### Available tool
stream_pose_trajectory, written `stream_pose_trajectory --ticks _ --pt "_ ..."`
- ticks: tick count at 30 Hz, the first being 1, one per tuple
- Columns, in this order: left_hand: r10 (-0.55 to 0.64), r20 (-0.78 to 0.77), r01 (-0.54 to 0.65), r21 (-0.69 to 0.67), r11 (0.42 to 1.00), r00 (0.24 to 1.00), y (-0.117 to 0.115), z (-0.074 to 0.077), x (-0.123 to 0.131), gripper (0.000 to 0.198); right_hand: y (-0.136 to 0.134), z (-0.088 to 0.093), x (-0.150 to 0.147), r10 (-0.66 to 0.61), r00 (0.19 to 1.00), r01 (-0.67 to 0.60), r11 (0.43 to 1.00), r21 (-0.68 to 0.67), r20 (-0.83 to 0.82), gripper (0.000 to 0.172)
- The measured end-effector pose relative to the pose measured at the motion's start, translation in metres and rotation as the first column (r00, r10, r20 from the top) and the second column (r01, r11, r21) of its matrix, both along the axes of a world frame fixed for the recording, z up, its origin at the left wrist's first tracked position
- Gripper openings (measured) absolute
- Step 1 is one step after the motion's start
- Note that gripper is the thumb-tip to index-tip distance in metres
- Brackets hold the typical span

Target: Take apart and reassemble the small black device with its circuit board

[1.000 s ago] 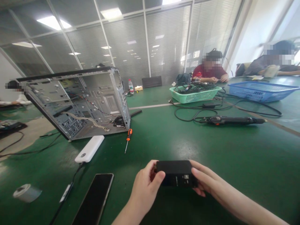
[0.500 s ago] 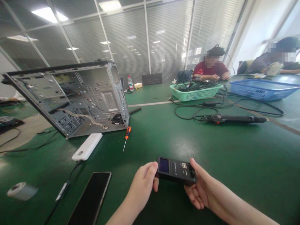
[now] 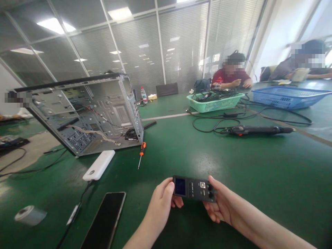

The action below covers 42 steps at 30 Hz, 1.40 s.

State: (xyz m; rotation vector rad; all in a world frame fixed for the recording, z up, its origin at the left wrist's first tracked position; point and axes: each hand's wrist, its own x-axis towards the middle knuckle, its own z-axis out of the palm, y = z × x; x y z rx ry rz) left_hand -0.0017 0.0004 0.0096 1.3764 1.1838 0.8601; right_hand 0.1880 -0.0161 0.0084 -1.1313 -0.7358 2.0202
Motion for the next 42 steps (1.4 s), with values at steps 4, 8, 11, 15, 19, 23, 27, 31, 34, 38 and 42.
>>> stream_pose_trajectory --ticks 4,8,11,15,19,23,27,31,34,38,42 --pt "-0.036 0.115 0.039 -0.021 0.999 0.993 0.000 -0.002 0.000 0.037 0.000 0.001 0.003 -0.074 0.997 0.071 0.993 0.090 0.035 0.047" --pt "-0.097 0.161 0.095 0.018 0.995 0.982 -0.003 -0.004 0.000 0.050 0.001 0.001 0.012 -0.090 0.963 -0.024 0.910 0.414 0.253 0.046" --pt "-0.088 0.098 0.081 0.078 0.994 0.991 -0.006 -0.003 0.000 0.061 0.002 0.000 0.018 -0.152 0.904 -0.149 0.764 0.628 0.399 0.038" --pt "-0.034 -0.116 0.064 0.267 0.962 0.993 -0.007 0.004 0.000 0.046 0.000 -0.001 0.021 -0.333 0.724 -0.371 0.550 0.748 0.604 0.044" --pt "-0.005 -0.281 0.162 0.540 0.826 0.960 -0.009 0.009 0.001 0.043 0.000 -0.005 0.021 -0.412 0.582 -0.553 0.432 0.713 0.701 0.043" --pt "0.040 -0.345 0.184 0.592 0.784 0.938 -0.010 0.009 -0.001 0.044 0.002 -0.010 0.021 -0.415 0.576 -0.533 0.463 0.708 0.704 0.035" --pt "0.101 -0.350 0.101 0.514 0.852 0.931 -0.006 0.007 -0.005 0.050 -0.001 -0.007 0.020 -0.358 0.602 -0.479 0.554 0.681 0.714 0.037" --pt "0.085 -0.350 0.054 0.371 0.927 0.933 -0.002 0.005 -0.004 0.050 -0.003 -0.003 0.024 -0.367 0.618 -0.443 0.569 0.693 0.696 0.040" --pt "0.074 -0.361 0.033 0.283 0.959 0.930 -0.001 0.003 -0.002 0.046 0.000 0.001 0.026 -0.359 0.589 -0.507 0.533 0.677 0.724 0.041" --pt "0.072 -0.443 0.017 0.193 0.981 0.894 0.001 0.003 -0.001 0.046 0.005 0.007 0.025 -0.314 0.531 -0.642 0.457 0.616 0.787 0.039" --pt "0.095 -0.512 0.021 0.217 0.976 0.854 0.001 0.003 -0.002 0.046 0.009 0.010 0.025 -0.299 0.494 -0.689 0.439 0.577 0.816 0.039"
